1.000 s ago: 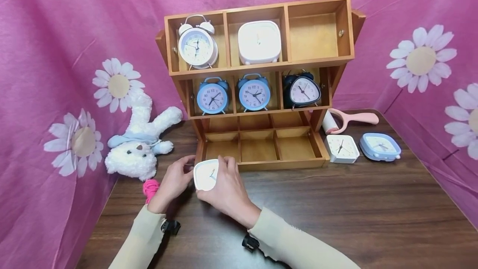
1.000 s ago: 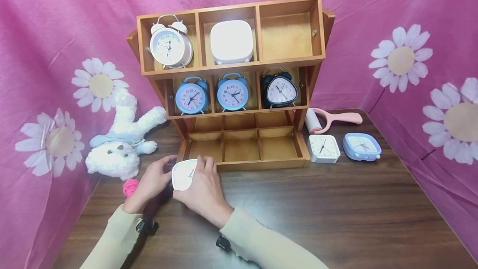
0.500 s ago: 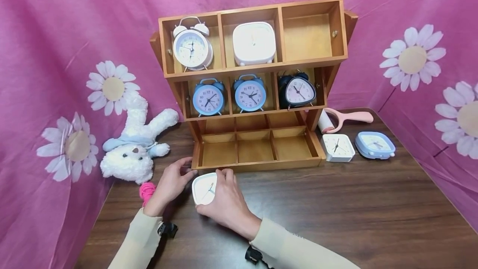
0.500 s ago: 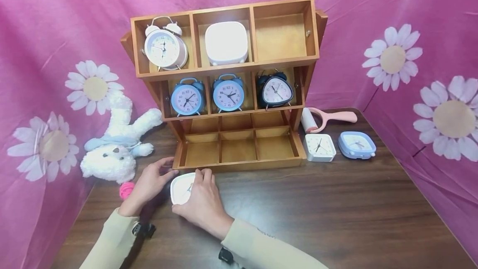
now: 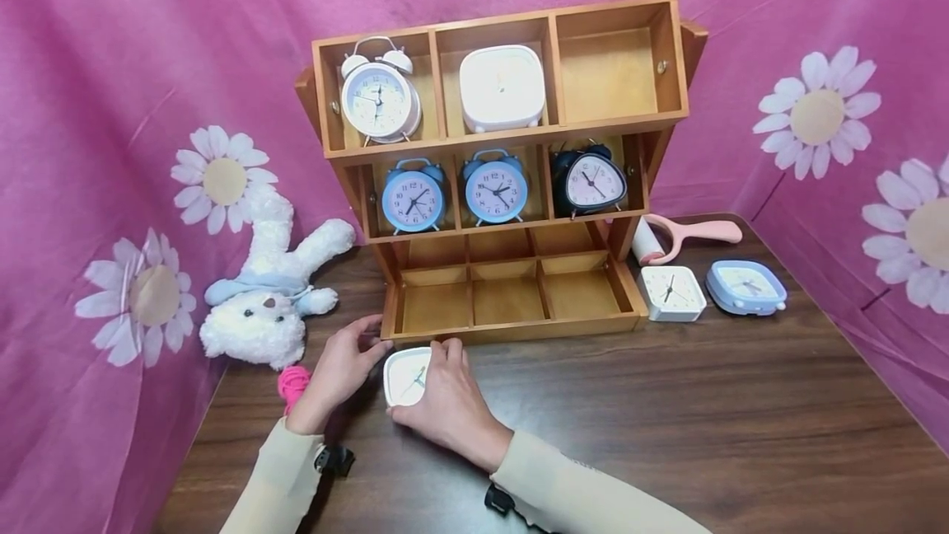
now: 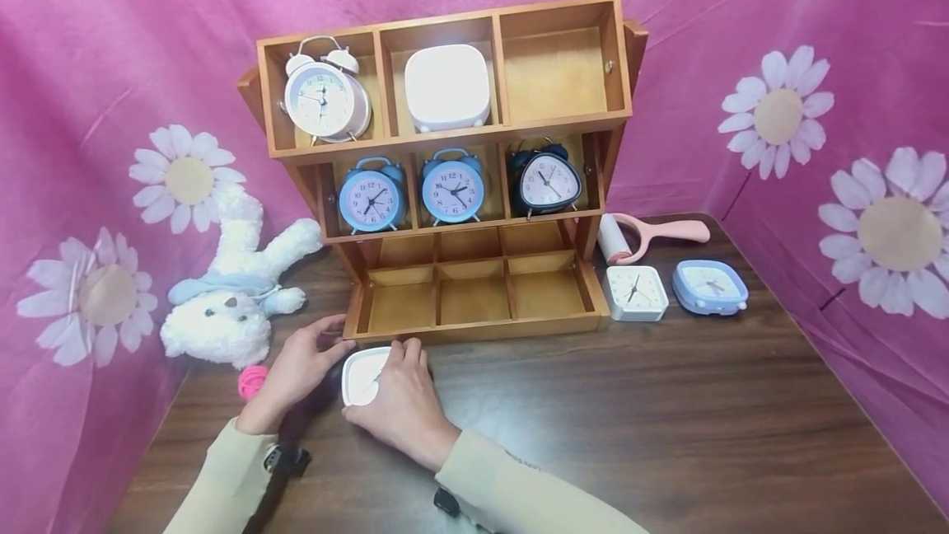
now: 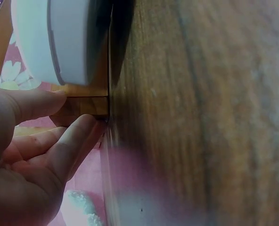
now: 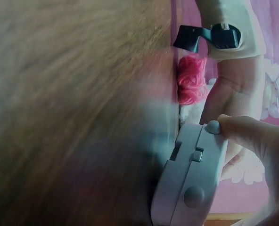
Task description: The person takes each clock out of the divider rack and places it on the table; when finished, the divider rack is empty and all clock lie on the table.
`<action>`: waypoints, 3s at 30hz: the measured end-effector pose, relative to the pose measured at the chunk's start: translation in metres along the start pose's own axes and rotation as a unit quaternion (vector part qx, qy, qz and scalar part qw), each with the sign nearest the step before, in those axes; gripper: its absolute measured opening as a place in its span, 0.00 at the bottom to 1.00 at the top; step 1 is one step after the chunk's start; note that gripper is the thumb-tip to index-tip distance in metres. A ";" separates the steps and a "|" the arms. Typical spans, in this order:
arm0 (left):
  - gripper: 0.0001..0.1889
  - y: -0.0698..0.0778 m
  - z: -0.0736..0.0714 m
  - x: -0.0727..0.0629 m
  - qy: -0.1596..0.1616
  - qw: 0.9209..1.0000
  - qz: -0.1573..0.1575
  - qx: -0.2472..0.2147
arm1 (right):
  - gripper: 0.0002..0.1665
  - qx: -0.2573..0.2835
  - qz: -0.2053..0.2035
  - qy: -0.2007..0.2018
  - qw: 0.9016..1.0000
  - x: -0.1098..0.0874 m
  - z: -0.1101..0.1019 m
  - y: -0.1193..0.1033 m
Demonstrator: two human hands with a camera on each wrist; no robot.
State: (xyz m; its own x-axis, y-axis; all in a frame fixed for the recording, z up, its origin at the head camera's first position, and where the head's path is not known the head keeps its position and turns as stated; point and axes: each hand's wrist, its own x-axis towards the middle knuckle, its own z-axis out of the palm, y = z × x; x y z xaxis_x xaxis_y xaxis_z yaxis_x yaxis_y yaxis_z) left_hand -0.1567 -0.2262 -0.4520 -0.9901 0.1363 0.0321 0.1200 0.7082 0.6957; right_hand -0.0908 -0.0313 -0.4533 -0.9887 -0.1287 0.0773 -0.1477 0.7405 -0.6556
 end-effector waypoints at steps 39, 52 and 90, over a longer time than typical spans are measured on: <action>0.24 0.002 0.000 -0.001 -0.001 1.000 -0.028 0.007 | 0.57 0.228 -0.033 -0.001 0.973 -0.003 -0.061 0.012; 0.25 0.000 0.001 0.002 -0.006 1.000 -0.030 0.005 | 0.58 0.193 -0.070 0.051 0.977 0.003 -0.129 0.027; 0.24 0.002 0.001 0.001 -0.003 0.999 -0.032 0.005 | 0.50 0.187 -0.069 0.234 0.951 0.032 -0.238 0.088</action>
State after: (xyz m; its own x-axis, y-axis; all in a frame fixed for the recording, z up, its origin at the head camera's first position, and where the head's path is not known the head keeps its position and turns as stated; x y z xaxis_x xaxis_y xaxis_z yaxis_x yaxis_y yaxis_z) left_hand -0.1571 -0.2235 -0.4511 -0.9954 0.0946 -0.0163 0.0574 0.7225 0.6890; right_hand -0.1418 0.1866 -0.3299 -0.8773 0.1661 0.4503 -0.3428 0.4398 -0.8301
